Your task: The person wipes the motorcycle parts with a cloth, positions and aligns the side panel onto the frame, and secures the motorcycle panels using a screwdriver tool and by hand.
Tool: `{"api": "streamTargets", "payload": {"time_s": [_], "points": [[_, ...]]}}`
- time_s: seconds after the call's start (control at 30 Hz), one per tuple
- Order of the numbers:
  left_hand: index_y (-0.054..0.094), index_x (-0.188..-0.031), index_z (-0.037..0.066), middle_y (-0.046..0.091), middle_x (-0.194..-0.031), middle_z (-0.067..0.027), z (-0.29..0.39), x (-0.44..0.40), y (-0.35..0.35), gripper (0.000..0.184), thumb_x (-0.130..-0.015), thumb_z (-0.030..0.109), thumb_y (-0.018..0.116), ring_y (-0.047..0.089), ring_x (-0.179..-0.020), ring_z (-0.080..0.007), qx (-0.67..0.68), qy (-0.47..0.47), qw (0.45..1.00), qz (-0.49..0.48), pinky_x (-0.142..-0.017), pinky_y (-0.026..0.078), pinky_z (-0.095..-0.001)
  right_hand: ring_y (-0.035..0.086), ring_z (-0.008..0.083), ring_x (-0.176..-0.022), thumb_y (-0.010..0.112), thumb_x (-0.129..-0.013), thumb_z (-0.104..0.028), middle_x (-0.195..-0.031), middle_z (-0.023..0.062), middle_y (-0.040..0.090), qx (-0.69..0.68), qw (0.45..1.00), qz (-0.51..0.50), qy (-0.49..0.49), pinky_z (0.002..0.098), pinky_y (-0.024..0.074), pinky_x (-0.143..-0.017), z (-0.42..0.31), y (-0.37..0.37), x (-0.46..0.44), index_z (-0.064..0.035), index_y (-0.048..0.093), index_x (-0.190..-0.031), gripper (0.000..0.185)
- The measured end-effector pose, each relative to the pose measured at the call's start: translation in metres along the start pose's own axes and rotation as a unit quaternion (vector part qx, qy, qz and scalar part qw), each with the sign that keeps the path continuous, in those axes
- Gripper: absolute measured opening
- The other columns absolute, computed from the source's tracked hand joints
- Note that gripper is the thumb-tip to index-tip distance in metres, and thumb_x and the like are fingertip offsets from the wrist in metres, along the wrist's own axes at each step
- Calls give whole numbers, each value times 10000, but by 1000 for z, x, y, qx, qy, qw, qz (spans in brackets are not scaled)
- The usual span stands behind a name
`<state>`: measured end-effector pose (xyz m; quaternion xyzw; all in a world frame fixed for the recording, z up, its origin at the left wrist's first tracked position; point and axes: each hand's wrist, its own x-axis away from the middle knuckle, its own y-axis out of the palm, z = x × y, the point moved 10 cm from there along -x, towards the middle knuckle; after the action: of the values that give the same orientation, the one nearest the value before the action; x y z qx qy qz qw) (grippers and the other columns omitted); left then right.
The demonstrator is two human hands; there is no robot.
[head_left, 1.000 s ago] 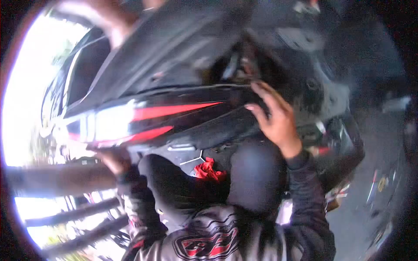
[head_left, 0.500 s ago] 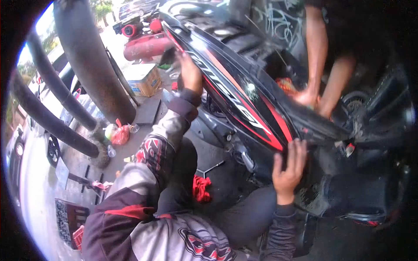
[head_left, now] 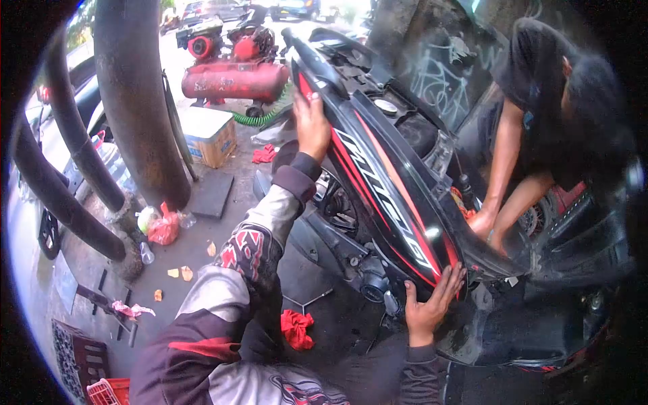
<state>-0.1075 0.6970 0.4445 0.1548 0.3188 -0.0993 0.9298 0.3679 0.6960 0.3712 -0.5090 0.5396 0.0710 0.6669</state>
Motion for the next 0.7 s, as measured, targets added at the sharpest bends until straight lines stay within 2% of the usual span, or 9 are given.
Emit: {"api": "streamTargets", "payload": {"time_s": [0.1,0.13,0.17,0.27,0.43,0.5,0.57,0.6,0.7], "points": [[207,-1522,-120,276,-1564,-333,1,0,-5,817,-1024,469,478,255,-1480,-413,56,-59,996,22,-1211,198,-398,242,479,-1477,729,-879,-461,-1587,256,296,4,1000,13,-4,610,207,-1182,-8,0,-2,4,333,-1518,885],[204,-1529,-107,295,-1558,-330,-3,-9,-3,875,-995,499,540,290,-1471,-397,106,-45,993,7,-1200,227,-387,242,479,-1477,729,-879,-461,-1587,256,296,9,1000,9,-14,610,207,-1182,-10,-1,-2,4,333,-1518,885],[205,-1533,-94,339,-1540,-320,-2,-11,-2,909,-969,498,602,336,-1453,-372,184,-94,978,1,-1186,257,-372,242,480,-1476,735,-879,-443,-1588,256,295,11,1000,2,-13,601,208,-1185,-9,-1,-1,5,324,-1522,885],[199,-1537,-87,376,-1525,-303,-9,-16,-6,933,-951,487,645,360,-1442,-352,157,-86,984,13,-1179,267,-361,243,474,-1477,744,-882,-400,-1590,253,292,16,1000,-8,-10,584,210,-1191,-14,-2,-4,6,310,-1530,880],[90,-1564,-65,196,-1608,-310,-10,-10,-8,877,-1022,482,510,182,-1520,-375,183,-41,982,-10,-1218,180,-370,242,450,-1485,746,-887,-342,-1592,247,291,5,1000,-14,4,560,211,-1199,-20,0,-6,11,303,-1535,861],[78,-1572,-47,174,-1622,-291,-8,11,-13,815,-1050,444,464,171,-1524,-369,183,-65,980,-43,-1223,164,-365,243,440,-1488,752,-884,-321,-1594,244,291,4,1000,-17,15,543,225,-1198,-18,0,-6,9,316,-1531,847],[56,-1599,30,254,-1618,-238,-13,45,-5,750,-1076,459,379,267,-1498,-336,162,-46,985,-43,-1178,240,-320,256,447,-1481,764,-875,-308,-1588,245,305,19,1000,-16,19,523,240,-1196,-20,-1,-8,3,323,-1530,848],[64,-1576,-37,113,-1643,-268,1,64,-6,712,-1085,363,388,125,-1535,-355,172,-28,984,-24,-1231,140,-369,263,449,-1477,767,-873,-302,-1584,246,312,13,1000,-10,16,518,245,-1195,-23,-3,-9,1,328,-1528,845],[7,-1581,-21,66,-1660,-230,11,123,4,740,-1088,415,344,64,-1543,-317,187,-66,979,-55,-1235,109,-347,280,440,-1473,772,-865,-298,-1578,249,325,13,1000,-11,15,497,251,-1198,-26,-5,-9,6,347,-1517,836]]}}
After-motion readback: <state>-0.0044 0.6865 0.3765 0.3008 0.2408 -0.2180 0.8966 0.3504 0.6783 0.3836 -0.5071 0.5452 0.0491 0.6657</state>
